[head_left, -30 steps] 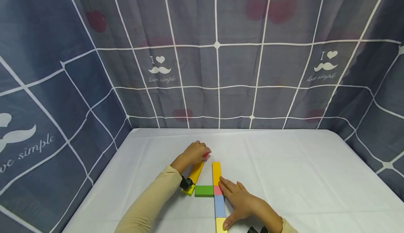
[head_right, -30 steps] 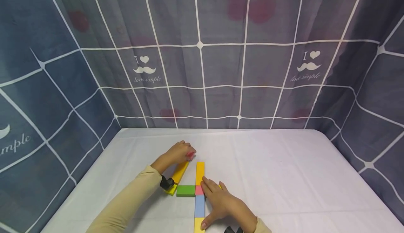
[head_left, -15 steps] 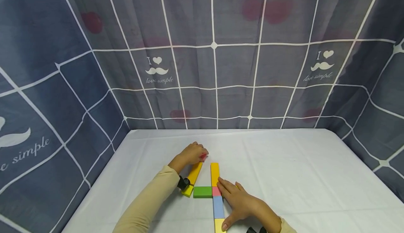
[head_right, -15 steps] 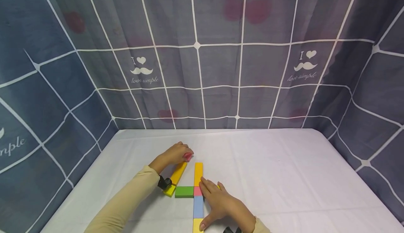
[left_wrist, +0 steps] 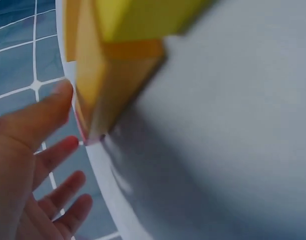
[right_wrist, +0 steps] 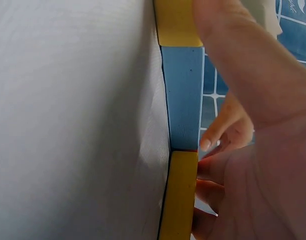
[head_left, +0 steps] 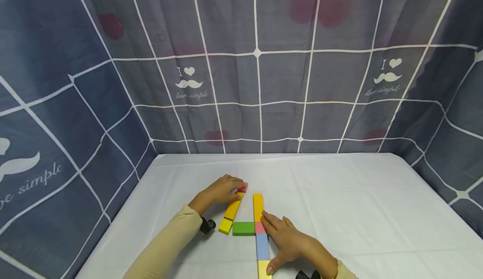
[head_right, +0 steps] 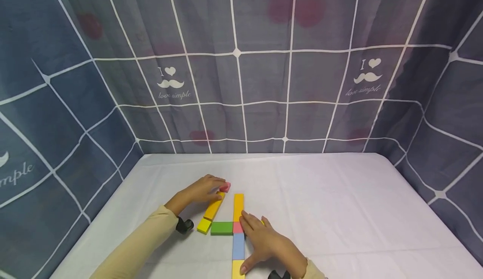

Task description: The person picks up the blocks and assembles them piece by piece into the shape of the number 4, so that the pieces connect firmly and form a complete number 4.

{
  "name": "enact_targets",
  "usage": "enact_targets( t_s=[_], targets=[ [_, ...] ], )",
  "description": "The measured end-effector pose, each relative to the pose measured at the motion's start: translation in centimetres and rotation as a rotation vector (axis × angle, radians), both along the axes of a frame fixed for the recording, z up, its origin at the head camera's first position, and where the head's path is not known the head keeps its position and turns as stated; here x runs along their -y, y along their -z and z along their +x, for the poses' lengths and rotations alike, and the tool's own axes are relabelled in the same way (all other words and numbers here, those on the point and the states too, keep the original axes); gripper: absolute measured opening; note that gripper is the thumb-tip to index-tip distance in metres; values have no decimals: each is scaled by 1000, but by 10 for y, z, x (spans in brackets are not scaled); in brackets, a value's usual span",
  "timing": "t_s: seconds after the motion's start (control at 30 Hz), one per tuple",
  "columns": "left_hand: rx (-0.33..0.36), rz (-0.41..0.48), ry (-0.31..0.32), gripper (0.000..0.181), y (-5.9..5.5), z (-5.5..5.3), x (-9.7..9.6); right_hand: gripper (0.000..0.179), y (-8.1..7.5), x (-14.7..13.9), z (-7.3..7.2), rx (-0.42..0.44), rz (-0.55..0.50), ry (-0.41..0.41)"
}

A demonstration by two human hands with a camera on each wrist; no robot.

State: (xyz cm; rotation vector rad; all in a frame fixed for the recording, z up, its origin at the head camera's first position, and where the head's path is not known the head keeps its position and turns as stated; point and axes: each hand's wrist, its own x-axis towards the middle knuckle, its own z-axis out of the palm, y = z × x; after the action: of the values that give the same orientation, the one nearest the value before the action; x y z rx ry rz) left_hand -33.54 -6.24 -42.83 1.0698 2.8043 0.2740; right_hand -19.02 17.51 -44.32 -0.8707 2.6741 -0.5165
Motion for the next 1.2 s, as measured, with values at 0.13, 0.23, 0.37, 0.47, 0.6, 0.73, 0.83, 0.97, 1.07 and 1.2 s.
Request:
enact_targets(
  t_s=[0.13,0.23,0.37,0.47,0.6,0.73,0.83,0.97,1.07,1.2],
  targets=[
    [13,16,30,50,2,3,7,118,0,-2,0,16,-3,7],
    [12,10,58,53,5,4,10,118,2,-2,0,26,-6,7],
    [9,18,93,51,9,3,13,119,3,-1,1,17,4,3],
    [20,37,119,46,10,2,17,119,2,-1,1,6,13,-2],
    [25,55,149,43,10,0,21,119,1,0,-1,1,24,-4],
    [0,39,154,41,11,-1,23,120,0,0,-2,-9,33,-9],
    [0,21,129,43,11,0,23,120,0,0,-3,-12,32,-10],
    [24,30,109,45,10,2,23,120,0,0,-2,-10,25,-8],
    [31,43,117,44,10,2,23,120,0,-1,-1,-10,17,-8],
    [31,58,123,45,11,1,23,120,-1,-1,0,-5,4,-2]
  ],
)
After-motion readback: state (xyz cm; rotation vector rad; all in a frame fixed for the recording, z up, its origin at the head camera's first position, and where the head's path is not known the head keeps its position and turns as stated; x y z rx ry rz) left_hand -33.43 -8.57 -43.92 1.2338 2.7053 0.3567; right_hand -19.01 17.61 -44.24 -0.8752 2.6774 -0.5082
